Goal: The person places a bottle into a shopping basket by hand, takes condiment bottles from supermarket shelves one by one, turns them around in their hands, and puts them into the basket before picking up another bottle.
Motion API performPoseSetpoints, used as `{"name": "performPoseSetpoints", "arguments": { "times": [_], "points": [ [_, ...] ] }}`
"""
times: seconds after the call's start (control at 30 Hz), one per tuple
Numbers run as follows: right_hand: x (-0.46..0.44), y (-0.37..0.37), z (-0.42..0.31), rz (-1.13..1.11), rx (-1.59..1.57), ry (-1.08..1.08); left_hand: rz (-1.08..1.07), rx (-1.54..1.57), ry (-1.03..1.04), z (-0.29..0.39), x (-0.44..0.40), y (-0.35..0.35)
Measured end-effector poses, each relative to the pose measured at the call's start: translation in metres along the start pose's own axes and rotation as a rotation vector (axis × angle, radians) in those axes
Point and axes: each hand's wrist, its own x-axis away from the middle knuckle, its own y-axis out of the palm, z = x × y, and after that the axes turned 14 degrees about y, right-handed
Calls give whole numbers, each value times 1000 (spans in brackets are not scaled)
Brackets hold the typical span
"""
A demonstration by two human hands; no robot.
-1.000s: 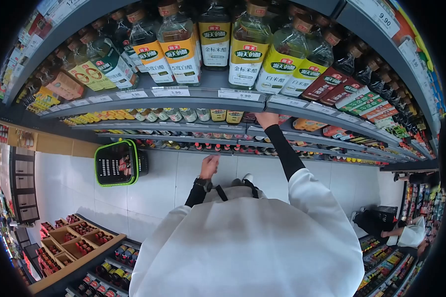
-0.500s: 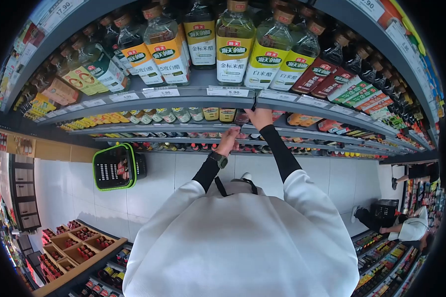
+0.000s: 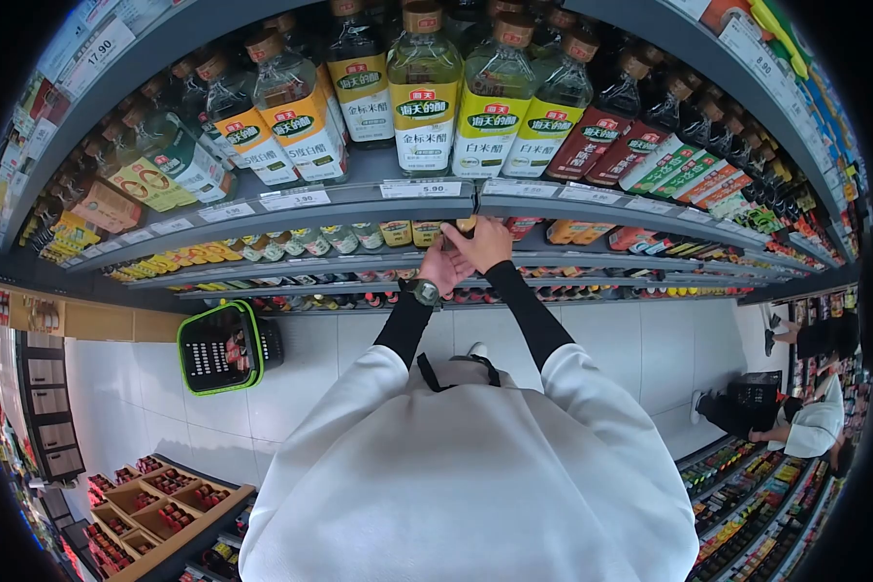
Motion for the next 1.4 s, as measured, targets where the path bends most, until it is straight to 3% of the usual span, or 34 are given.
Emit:
{"name": "performPoseSetpoints", "arguments": {
  "times": [0.17,0.3,0.37,0.4,0.5,0.67,0.77,0.93,1.0,1.07,1.13,1.23,1.4],
  "points": [
    [23,-1,-14,59,-99,-40,-71,123,77,-4,9,0],
    [35,12,-1,232,-65,-326,-130,317,117,-15,2,-13],
    [42,15,5,213,-74,-343,-149,337,134,-19,-1,-20],
    [45,14,5,211,-86,-345,-75,266,206,-14,15,-2],
    [51,10,9,207,-78,-341,-167,230,177,-17,7,-8],
    [57,-5,8,221,-69,-370,-106,199,187,-14,27,14],
    [67,-32,-11,299,-66,-474,-34,155,193,-8,61,35],
    [88,-55,-33,190,-380,-682,-153,164,177,-25,98,21],
    [104,-53,-36,11,-593,-593,-158,155,133,-25,116,16],
    [113,-57,-41,-99,-752,-542,-302,-59,382,-38,121,-14],
    [121,-69,-53,-149,-876,-421,-106,317,134,-13,142,1],
    [122,-91,-62,-258,-1025,-169,55,229,130,2,163,1],
    [85,-126,-70,-441,-1207,304,-257,-29,29,16,206,-5]
  ]
}}
